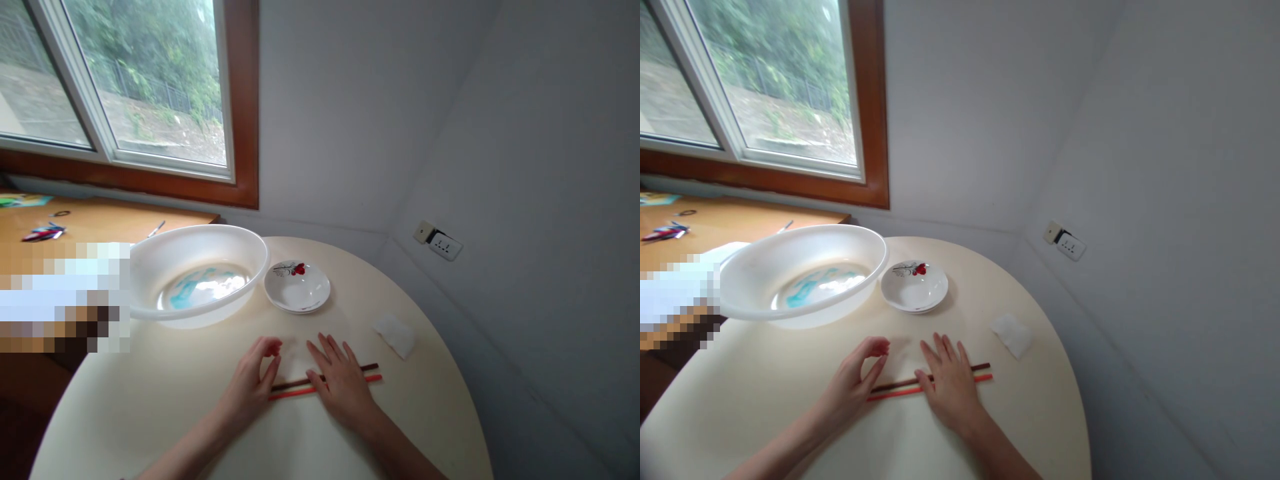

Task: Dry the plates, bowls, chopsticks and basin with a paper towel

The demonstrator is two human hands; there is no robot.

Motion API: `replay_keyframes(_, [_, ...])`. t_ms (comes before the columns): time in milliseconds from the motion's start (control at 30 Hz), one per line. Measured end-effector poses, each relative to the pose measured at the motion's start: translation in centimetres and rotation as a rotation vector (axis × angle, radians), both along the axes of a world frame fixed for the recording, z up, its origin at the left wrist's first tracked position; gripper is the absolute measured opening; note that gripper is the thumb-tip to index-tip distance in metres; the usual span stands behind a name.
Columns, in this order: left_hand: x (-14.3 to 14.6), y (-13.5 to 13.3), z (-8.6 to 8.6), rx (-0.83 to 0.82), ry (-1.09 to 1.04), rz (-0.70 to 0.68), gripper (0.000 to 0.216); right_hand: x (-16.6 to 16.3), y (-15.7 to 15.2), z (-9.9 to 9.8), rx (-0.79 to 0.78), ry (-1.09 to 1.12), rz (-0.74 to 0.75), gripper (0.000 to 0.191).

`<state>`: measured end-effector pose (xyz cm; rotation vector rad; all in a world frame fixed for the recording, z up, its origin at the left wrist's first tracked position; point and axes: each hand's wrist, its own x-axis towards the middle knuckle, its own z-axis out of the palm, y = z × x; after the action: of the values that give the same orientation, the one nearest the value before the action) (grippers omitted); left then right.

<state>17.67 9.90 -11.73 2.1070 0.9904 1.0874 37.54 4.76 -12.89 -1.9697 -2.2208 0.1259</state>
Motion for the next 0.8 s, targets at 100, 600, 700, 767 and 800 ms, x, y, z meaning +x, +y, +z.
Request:
replay_keyframes(100, [0.0, 0.0, 0.0, 0.010, -0.005, 0.009, 0.014, -0.1, 0.9, 0.3, -0.017, 0.012, -0.011, 0.050])
replay_keyframes(600, [0.0, 0.3, 0.6, -0.003, -0.036, 0.060, 0.012, 0.1, 3.9, -0.1, 0.209, 0.088, 0.031, 0.038])
replay_keyframes(700, [0.0, 0.3, 0.6, 0.000, -0.042, 0.070, 0.012, 0.1, 3.7, 0.0, 0.328, 0.112, 0.062, 0.031])
replay_keyframes(767, [0.0, 0.4, 0.5, 0.007, -0.048, 0.078, 0.012, 0.1, 3.6, 0.1, 0.392, 0.118, 0.080, 0.028])
replay_keyframes(800, [0.0, 0.5, 0.5, 0.010, -0.052, 0.083, 0.012, 0.1, 3.5, 0.1, 0.422, 0.118, 0.087, 0.028])
